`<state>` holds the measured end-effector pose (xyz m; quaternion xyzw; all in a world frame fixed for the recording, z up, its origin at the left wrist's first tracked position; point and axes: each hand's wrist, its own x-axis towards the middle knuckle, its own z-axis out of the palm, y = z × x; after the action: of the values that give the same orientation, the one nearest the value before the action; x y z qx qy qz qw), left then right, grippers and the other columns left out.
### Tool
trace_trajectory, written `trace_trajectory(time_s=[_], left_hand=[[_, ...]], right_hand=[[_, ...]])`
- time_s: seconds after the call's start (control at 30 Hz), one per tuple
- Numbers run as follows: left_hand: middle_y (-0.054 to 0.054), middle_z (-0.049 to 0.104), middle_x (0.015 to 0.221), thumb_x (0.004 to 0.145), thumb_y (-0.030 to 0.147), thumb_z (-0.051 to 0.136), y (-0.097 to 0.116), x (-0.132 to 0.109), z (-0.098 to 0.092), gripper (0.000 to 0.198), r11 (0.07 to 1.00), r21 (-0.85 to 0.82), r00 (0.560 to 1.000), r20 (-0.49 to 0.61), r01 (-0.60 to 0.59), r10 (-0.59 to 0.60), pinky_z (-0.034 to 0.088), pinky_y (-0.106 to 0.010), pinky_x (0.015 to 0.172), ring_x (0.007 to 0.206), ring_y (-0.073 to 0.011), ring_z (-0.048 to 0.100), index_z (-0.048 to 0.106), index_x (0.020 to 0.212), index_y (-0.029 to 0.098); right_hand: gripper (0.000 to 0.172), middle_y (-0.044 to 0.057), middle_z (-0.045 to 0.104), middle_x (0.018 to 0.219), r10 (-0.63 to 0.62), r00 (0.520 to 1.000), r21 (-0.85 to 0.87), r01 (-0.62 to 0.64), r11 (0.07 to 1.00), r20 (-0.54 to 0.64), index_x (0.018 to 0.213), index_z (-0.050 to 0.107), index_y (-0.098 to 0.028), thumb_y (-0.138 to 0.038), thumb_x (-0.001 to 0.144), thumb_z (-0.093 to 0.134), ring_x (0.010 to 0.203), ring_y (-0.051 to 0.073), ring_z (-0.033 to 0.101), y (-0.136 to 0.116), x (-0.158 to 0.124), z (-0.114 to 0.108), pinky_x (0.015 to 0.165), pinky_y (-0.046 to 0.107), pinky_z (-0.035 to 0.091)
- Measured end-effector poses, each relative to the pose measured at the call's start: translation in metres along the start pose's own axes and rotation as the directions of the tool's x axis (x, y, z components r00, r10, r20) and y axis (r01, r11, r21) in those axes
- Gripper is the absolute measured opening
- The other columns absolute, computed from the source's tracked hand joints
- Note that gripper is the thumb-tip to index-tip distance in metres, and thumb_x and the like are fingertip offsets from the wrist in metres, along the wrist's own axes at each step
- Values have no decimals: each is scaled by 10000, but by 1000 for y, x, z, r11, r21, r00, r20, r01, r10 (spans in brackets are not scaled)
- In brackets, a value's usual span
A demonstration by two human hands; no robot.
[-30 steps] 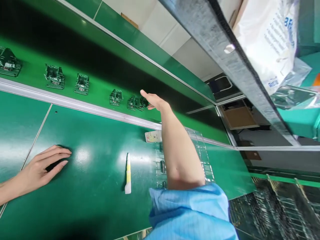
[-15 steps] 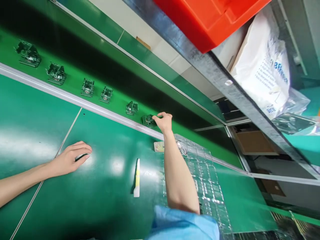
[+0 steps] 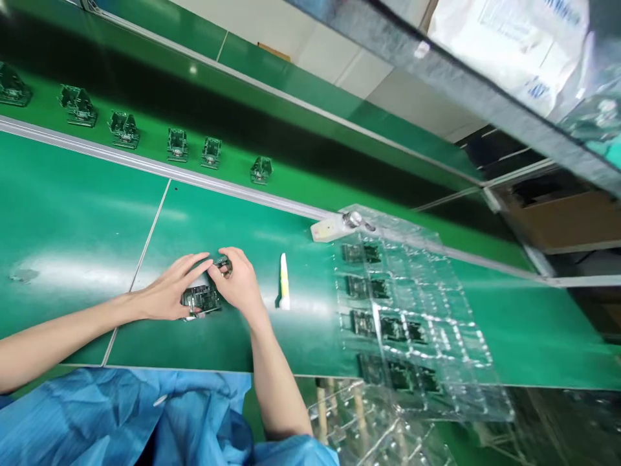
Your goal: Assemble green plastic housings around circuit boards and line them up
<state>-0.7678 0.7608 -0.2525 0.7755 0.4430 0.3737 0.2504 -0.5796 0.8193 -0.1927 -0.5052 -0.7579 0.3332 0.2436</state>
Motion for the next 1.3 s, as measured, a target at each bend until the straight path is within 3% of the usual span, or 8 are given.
trace_trajectory(time_s=[0.1,0.2,0.47,0.63,0.8,0.93,1.1,1.3], left_hand=[[-147,507,1466,827,274,643,10,-17,-6,695,999,-9,999,17,40,-40,381,-549,1174,1373,-321,477,392,1475,241],[-152,533,1437,871,243,565,12,-35,-20,624,993,21,994,0,112,-112,421,-524,1154,1353,-301,503,390,1469,218],[-150,489,1493,892,275,524,33,-77,-48,654,985,-35,985,-31,166,-167,415,-514,1170,1408,-291,465,308,1507,222],[-139,451,1539,822,462,692,42,-62,-62,778,989,-15,989,18,149,-149,373,-509,1199,1448,-310,410,369,1489,227],[-137,607,1391,814,535,703,31,-47,-66,648,990,-42,989,71,136,-132,451,-493,1129,1312,-300,563,547,1358,218],[-144,673,1252,854,511,674,26,-49,-58,537,989,-74,992,36,125,-123,507,-459,1050,1179,-269,640,607,1277,187],[-117,663,1197,762,525,778,26,-47,-55,692,987,-108,993,26,119,-117,519,-454,1000,1118,-252,628,560,1348,228],[-109,622,1219,730,473,823,28,-36,-48,618,966,-144,972,-73,213,-225,486,-466,1044,1188,-271,582,592,1253,237]], right_hand=[[461,125,643,1226,-2,999,156,-4,988,38,1258,595,-204,-418,851,615,902,190,690,-10,-23,11,765,345,602],[556,140,638,1216,23,999,263,-31,964,33,1289,561,-194,-503,834,633,902,202,694,-5,-45,6,696,327,605],[746,120,655,1063,102,985,258,-63,964,-142,1397,482,-189,-597,798,660,812,210,655,3,-95,15,711,373,583],[680,111,675,1012,49,976,155,-16,988,-211,1342,560,-183,-533,774,696,825,237,624,-2,-98,26,766,429,565],[601,135,642,1246,-28,970,118,58,991,-242,1333,558,-188,-459,806,657,1030,273,621,2,-103,26,887,468,546],[582,136,622,1309,-67,964,105,97,990,-257,1361,530,-192,-429,838,625,1117,299,606,9,-111,26,946,520,520],[556,138,598,1363,-216,938,-19,219,975,-269,1421,476,-211,-363,891,548,1220,320,564,14,-115,25,988,569,499],[566,134,573,1383,-211,942,16,222,975,-262,1464,433,-220,-314,914,531,1280,318,523,15,-113,18,1044,582,476]])
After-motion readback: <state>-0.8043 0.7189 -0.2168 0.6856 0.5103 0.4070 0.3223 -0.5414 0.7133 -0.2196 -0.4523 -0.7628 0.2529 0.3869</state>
